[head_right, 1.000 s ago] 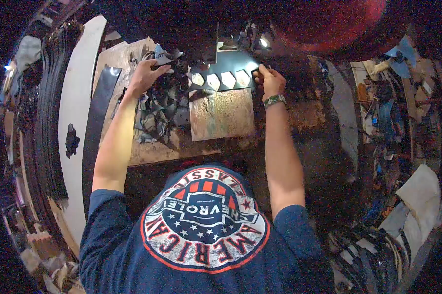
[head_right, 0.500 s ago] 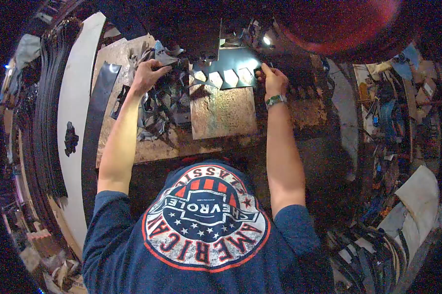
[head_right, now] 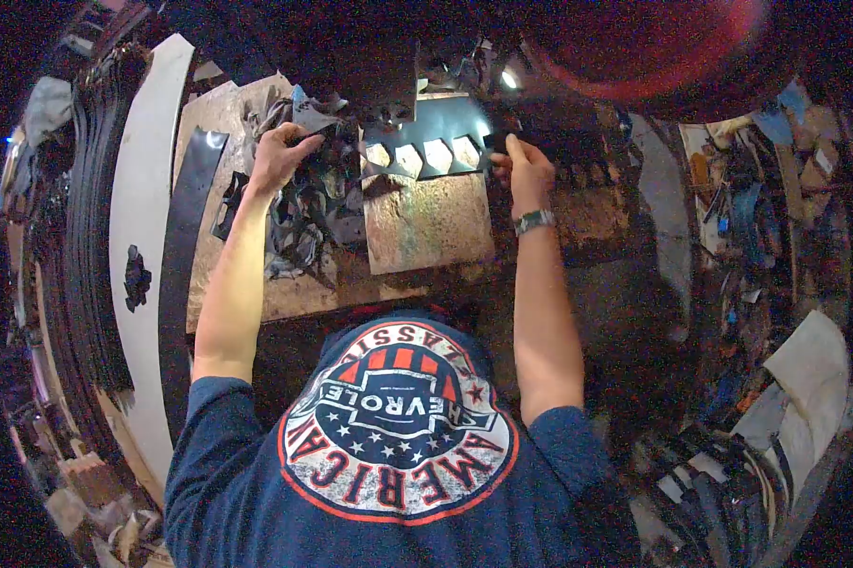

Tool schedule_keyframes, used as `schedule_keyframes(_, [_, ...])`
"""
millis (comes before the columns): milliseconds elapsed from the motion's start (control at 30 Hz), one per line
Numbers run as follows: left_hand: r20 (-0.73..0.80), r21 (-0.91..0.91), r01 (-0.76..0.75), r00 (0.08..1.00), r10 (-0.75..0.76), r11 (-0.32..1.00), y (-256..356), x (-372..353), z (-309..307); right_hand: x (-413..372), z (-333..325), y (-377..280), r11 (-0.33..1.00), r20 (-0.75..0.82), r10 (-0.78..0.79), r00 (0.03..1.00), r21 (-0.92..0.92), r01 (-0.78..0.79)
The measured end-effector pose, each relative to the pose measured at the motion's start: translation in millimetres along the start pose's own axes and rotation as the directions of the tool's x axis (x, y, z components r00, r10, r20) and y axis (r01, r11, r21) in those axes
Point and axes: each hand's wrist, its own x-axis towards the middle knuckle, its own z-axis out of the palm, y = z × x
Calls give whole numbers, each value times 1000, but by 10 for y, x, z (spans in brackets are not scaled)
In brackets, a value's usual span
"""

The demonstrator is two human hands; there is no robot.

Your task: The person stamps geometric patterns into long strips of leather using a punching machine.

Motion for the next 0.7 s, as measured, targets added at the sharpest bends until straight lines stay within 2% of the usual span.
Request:
schedule_keyframes(100, [-17, 9, -12, 1000, 12, 1000, -29, 0, 12, -348, 10, -128, 964, -93, -144, 985, -237, 119])
schedule_keyframes(200, [-19, -16, -11, 1000, 10, 1000, 7, -17, 12, -250, -26, -59, 761, -77, -542, 837, -468, 450])
schedule_keyframes(233, [-15, -24, -15, 1000, 15, 1000, 46, -23, 16, -323, 76, -166, 731, -39, -656, 754, -280, 622])
schedule_keyframes(300, [-20, 6, -39, 999, 39, 999, 83, -35, 12, -496, 259, -501, 836, 82, -543, 836, 150, 528])
schedule_keyframes(333, [-23, 20, -52, 998, 53, 998, 97, -34, 4, -537, 315, -593, 834, 161, -501, 850, 352, 425])
schedule_keyframes(367, [-15, 38, -24, 1000, 25, 999, 83, -25, 5, -443, 362, -563, 791, 198, -522, 829, 475, 385])
schedule_keyframes(467, [-30, 8, -7, 1000, 7, 1000, 105, -45, 14, -258, 430, -481, 703, 193, -577, 794, 611, 363])
schedule_keyframes(500, [-51, -8, -33, 998, 33, 999, 89, -45, 21, -239, 464, -480, 694, 138, -544, 828, 628, 352])
schedule_keyframes(600, [-50, 53, -49, 997, 52, 997, 33, -32, 23, -45, 476, -460, 825, 76, -378, 923, 480, 299])
schedule_keyframes(633, [-32, -71, -22, 999, 19, 997, -27, -14, 57, 28, 493, -505, 838, 144, -400, 905, 457, 298])
schedule_keyframes(700, [-40, -29, -33, 999, 32, 999, -54, -10, 57, -30, 535, -527, 851, 95, -376, 922, 429, 303])
